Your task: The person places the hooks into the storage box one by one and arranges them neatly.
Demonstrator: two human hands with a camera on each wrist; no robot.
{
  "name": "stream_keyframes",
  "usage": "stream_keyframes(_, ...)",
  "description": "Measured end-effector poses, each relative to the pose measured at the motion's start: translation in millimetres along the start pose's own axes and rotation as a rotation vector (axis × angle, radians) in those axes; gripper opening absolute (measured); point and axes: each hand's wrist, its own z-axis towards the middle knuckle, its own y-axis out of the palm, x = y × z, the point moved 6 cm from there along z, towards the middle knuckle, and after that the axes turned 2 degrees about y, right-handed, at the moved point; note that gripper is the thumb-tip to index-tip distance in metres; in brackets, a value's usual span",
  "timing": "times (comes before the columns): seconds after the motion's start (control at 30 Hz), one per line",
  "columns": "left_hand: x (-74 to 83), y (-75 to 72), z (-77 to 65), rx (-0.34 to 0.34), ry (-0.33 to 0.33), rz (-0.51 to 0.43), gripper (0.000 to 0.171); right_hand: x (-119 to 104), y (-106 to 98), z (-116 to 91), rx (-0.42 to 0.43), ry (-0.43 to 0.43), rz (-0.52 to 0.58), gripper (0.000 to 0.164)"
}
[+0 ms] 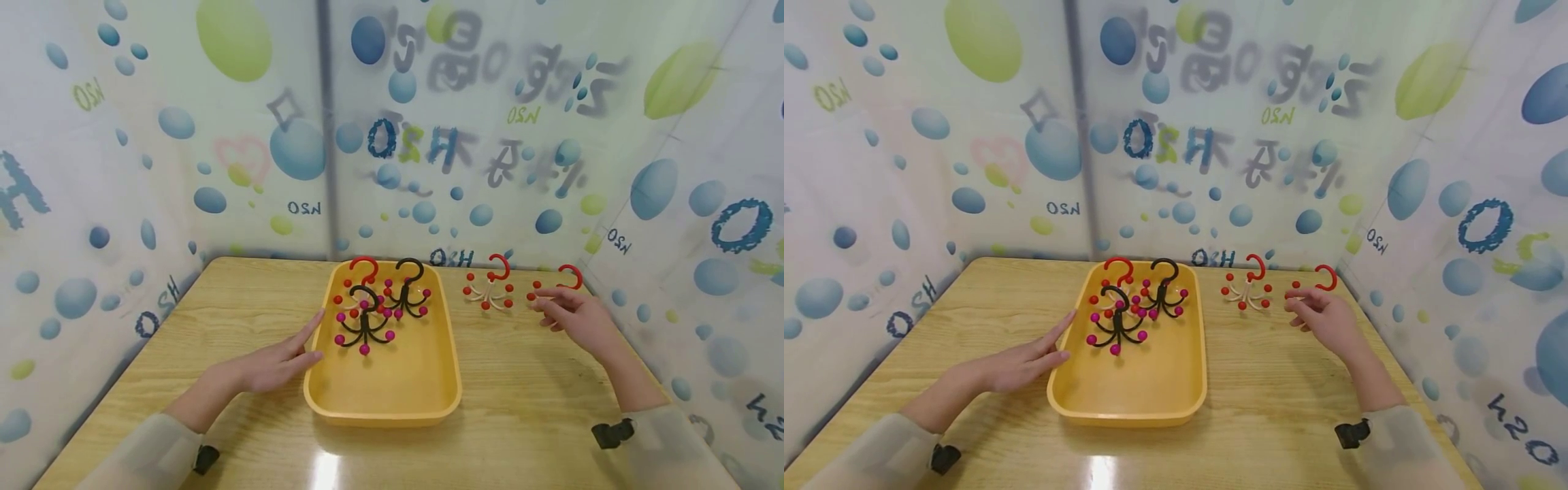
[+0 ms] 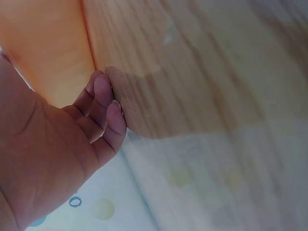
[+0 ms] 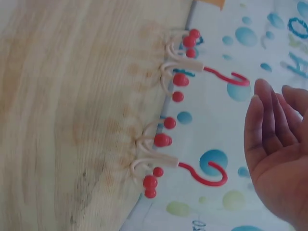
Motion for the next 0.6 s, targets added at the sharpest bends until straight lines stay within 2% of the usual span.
stream_keyframes(0.2, 0.6, 0.2, -0.3, 0.0, 0.003, 0.004, 0.082, 17, -33, 8, 0.155, 0.033, 0.005, 0.055)
stream_keyframes(0.37, 1.3, 0.7, 0.1, -0.006, 0.002, -0.01, 0.083, 34, -53, 19, 0.285, 0.079, 0.011, 0.055)
stream_keyframes(0.47, 1.0, 0.4, 0.6, -0.009, -0.003, -0.012, 0.085, 42, -59, 27, 0.317, 0.119, -0.014, 0.058)
stream_keyframes(0.6, 0.0, -0.1, 1.4, -0.009, -0.016, -0.015, 0.086, 53, -62, 39, 0.295, 0.177, -0.037, 0.064)
